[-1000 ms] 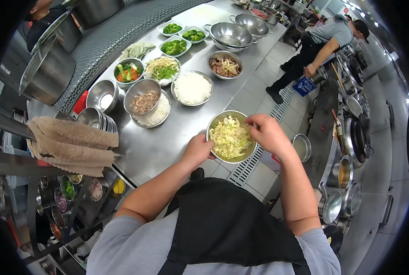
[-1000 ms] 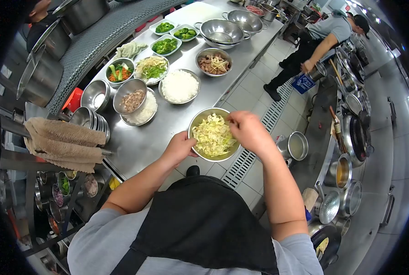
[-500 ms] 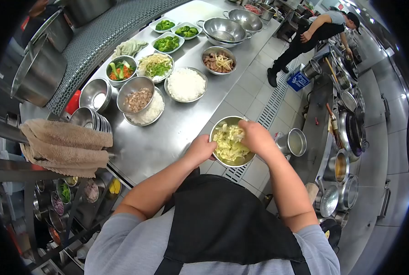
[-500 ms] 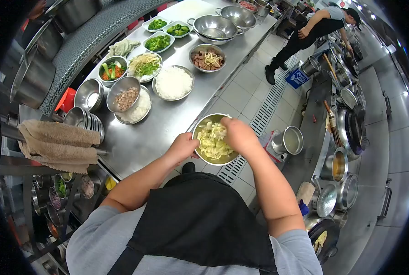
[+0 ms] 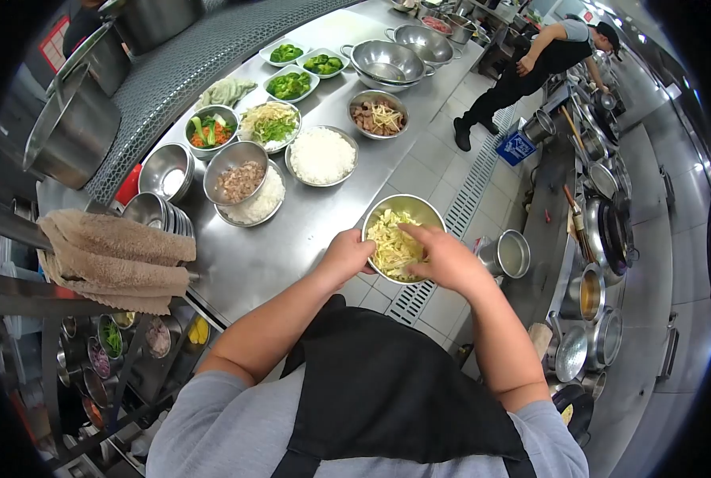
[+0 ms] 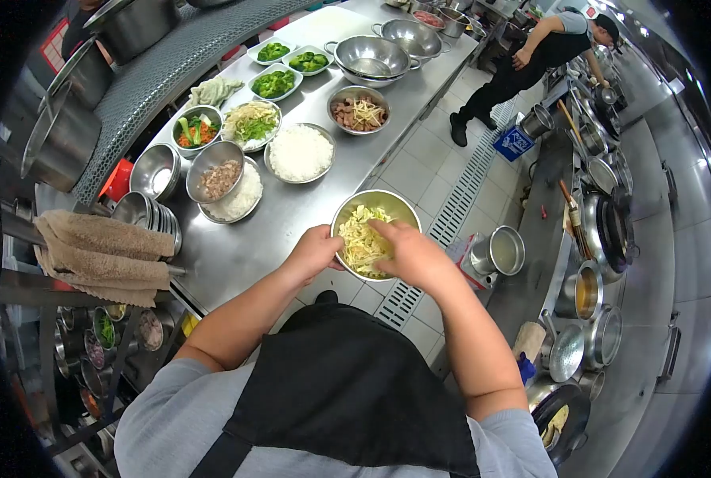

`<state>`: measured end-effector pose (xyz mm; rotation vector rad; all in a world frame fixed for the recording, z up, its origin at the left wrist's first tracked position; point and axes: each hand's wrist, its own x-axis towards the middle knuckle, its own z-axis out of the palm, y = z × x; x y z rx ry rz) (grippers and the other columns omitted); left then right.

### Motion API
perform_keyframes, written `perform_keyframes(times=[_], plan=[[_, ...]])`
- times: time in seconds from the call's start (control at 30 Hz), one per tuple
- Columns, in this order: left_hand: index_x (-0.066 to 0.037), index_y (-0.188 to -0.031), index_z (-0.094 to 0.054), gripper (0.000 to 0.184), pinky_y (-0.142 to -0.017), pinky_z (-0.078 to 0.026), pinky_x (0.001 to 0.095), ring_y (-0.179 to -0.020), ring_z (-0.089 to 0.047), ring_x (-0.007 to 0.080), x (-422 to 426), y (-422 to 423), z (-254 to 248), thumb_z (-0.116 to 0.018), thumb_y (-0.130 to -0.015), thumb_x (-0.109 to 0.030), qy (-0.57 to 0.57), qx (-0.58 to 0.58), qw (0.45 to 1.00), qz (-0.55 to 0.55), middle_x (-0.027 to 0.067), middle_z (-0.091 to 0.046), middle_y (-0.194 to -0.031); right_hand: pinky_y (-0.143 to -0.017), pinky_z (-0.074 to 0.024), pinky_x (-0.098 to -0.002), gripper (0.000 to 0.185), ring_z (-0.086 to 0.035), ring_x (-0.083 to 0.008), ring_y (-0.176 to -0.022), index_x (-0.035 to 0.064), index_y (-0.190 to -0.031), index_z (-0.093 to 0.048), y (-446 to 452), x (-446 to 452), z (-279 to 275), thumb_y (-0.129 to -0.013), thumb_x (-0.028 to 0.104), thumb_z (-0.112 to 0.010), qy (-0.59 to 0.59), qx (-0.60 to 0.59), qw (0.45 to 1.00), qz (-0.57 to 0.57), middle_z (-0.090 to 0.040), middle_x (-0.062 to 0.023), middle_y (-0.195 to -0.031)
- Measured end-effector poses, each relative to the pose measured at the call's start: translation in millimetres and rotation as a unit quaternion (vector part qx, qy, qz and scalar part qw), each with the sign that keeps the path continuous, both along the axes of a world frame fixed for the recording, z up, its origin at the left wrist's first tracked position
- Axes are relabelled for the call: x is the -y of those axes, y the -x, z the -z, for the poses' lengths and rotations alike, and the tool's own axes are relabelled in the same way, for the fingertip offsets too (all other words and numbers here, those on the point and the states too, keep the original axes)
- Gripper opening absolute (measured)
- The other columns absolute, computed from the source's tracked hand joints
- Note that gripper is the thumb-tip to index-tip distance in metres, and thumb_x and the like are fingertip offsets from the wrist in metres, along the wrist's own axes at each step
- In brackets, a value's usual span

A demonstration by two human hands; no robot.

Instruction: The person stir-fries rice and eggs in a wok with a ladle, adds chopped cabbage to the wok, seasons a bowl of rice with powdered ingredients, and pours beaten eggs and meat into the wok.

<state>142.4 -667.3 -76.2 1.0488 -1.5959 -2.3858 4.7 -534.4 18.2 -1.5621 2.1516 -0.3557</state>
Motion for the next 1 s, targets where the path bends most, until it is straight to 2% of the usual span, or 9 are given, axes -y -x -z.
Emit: perform_keyframes(times=[0.1,0.27,0.33,0.37,0.47,0.67,0.73,0.87,1.0], plan=[[0.009,-0.096,-0.056,0.022,-0.061,-0.057,0.0311,-0.071,-0.066,0.0203,-0.4,-3.1,-10.4,-0.048,-0.08,-0.004,-0.001,0.008,1.0,0.011,0.0148,-0.063,-0.084,-0.084,-0.0483,-0.0396,0.041,-0.059,-0.0298,-0.099,0.0094,-0.116,-0.06,21.8,6.6,-14.0,-0.075,0.009,-0.062,0.002,-0.003,1.0,0.027,-0.06,-0.0155,-0.105],[0.008,-0.092,-0.056,0.019,-0.059,-0.056,0.0316,-0.07,-0.065,0.0201,-10.4,5.3,-16.8,-0.049,-0.081,-0.005,0.032,0.0,0.998,0.062,0.0139,-0.063,-0.083,-0.083,-0.0493,-0.04,0.058,-0.06,-0.0294,-0.099,0.0142,-0.128,-0.05,24.6,9.4,-12.3,-0.073,0.01,-0.064,-0.026,-0.09,0.993,-0.072,-0.054,-0.0154,-0.117],[0.009,-0.091,-0.056,0.02,-0.057,-0.056,0.0307,-0.068,-0.065,0.0199,-14.9,11.8,-16.6,-0.049,-0.081,-0.006,0.039,-0.011,0.996,0.085,0.0145,-0.063,-0.082,-0.084,-0.0493,-0.0397,0.074,-0.059,-0.0323,-0.099,0.0171,-0.136,-0.04,14.7,10.1,-17.5,-0.068,0.013,-0.069,-0.229,-0.1,0.967,-0.052,-0.049,-0.0174,-0.122],[0.01,-0.091,-0.056,0.02,-0.056,-0.056,0.0298,-0.067,-0.065,0.0197,-18.0,14.8,-16.7,-0.049,-0.081,-0.007,0.046,-0.021,0.994,0.099,0.0151,-0.063,-0.082,-0.084,-0.0495,-0.0405,0.083,-0.059,-0.0349,-0.098,0.0175,-0.138,-0.036,17.1,4.0,-10.2,-0.063,0.015,-0.073,-0.234,-0.081,0.968,-0.046,-0.048,-0.0188,-0.121],[0.008,-0.091,-0.056,0.019,-0.057,-0.056,0.0325,-0.07,-0.065,0.02,-33.7,22.6,-16.6,-0.05,-0.08,-0.007,0.036,-0.021,0.989,0.144,0.0142,-0.063,-0.082,-0.083,-0.0495,-0.0411,0.081,-0.06,-0.035,-0.096,0.0152,-0.135,-0.039,22.6,-23.4,17.0,-0.062,0.014,-0.073,-0.231,-0.097,0.968,-0.034,-0.049,-0.0183,-0.119],[0.007,-0.091,-0.056,0.02,-0.057,-0.055,0.0337,-0.069,-0.065,0.0201,-85.6,50.0,-3.0,-0.05,-0.079,-0.007,0.05,-0.009,0.976,0.21,0.0142,-0.063,-0.081,-0.087,-0.0482,-0.0396,0.054,-0.058,-0.0326,-0.102,0.0076,-0.12,-0.055,39.5,-105.2,23.6,-0.068,0.015,-0.066,-0.199,-0.028,0.979,0.039,-0.05,-0.0173,-0.12],[0.007,-0.092,-0.057,0.02,-0.057,-0.055,0.0327,-0.068,-0.064,0.0197,-107.3,61.6,-14.2,-0.05,-0.079,-0.007,0.041,-0.017,0.972,0.229,0.0136,-0.063,-0.081,-0.089,-0.0477,-0.039,0.062,-0.056,-0.0322,-0.107,0.0111,-0.127,-0.05,41.0,-134.2,-0.7,-0.068,0.016,-0.067,-0.198,0.029,0.977,0.077,-0.048,-0.0169,-0.124],[0.007,-0.091,-0.059,0.021,-0.056,-0.055,0.03,-0.066,-0.065,0.0184,-159.3,84.0,-28.6,-0.047,-0.079,-0.006,0.019,-0.042,0.961,0.273,0.0137,-0.064,-0.081,-0.088,-0.0489,-0.04,0.079,-0.059,-0.035,-0.103,0.0155,-0.135,-0.039,29.6,-188.1,-5.7,-0.063,0.015,-0.072,-0.244,-0.037,0.963,0.105,-0.043,-0.0192,-0.129],[0.007,-0.09,-0.059,0.019,-0.055,-0.055,0.0294,-0.066,-0.065,0.0183,-218.5,99.7,-23.1,-0.049,-0.08,-0.006,0.053,-0.039,0.941,0.333,0.0127,-0.064,-0.08,-0.083,-0.0503,-0.0414,0.057,-0.061,-0.0343,-0.097,0.0111,-0.118,-0.056,33.9,-255.3,15.9,-0.064,0.011,-0.072,-0.203,-0.07,0.965,0.15,-0.053,-0.0185,-0.114]])
